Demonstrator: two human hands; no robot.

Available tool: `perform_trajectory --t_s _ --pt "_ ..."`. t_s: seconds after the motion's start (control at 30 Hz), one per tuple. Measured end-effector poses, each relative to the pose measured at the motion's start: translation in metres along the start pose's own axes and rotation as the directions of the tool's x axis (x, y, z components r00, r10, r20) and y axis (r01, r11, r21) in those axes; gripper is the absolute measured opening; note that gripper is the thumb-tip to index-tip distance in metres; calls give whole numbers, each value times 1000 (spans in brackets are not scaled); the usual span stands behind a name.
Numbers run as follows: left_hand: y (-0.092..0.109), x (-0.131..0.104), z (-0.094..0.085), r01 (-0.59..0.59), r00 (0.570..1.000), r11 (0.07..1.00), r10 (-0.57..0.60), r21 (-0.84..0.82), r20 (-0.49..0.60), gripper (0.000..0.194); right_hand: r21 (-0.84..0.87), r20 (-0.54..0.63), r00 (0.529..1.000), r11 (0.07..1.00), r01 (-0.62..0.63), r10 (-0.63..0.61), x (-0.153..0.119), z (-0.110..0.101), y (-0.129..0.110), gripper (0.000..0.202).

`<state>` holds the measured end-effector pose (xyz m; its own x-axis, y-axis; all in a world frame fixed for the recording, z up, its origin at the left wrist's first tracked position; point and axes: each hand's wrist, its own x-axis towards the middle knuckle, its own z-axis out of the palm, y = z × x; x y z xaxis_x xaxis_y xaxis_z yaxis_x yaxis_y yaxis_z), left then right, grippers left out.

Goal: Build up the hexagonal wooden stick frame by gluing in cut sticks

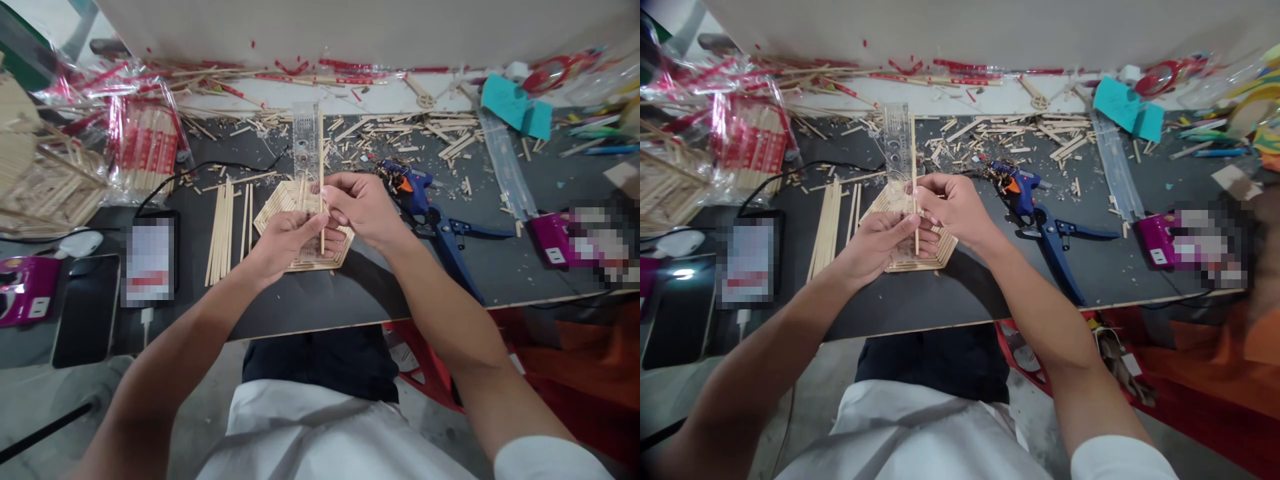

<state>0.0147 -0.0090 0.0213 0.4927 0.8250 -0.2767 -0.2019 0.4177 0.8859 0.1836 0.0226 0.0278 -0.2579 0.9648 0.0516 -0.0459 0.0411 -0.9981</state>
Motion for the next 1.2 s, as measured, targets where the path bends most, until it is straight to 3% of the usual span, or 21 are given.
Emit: perform_trajectory --t_s 0.2,0.57,1.2 --pt "-1 0 0 28 1000 1000 -28 -6 7 41 -6 0 1000 1000 1 -1 0 0 1 24" --pt "-1 -1 4 -36 999 998 36 -45 11 39 75 51 996 995 63 -67 3 -1 7 26" --pt "-1 -2 2 -41 999 997 42 65 -4 43 62 63 993 993 100 -104 4 -2 9 20"
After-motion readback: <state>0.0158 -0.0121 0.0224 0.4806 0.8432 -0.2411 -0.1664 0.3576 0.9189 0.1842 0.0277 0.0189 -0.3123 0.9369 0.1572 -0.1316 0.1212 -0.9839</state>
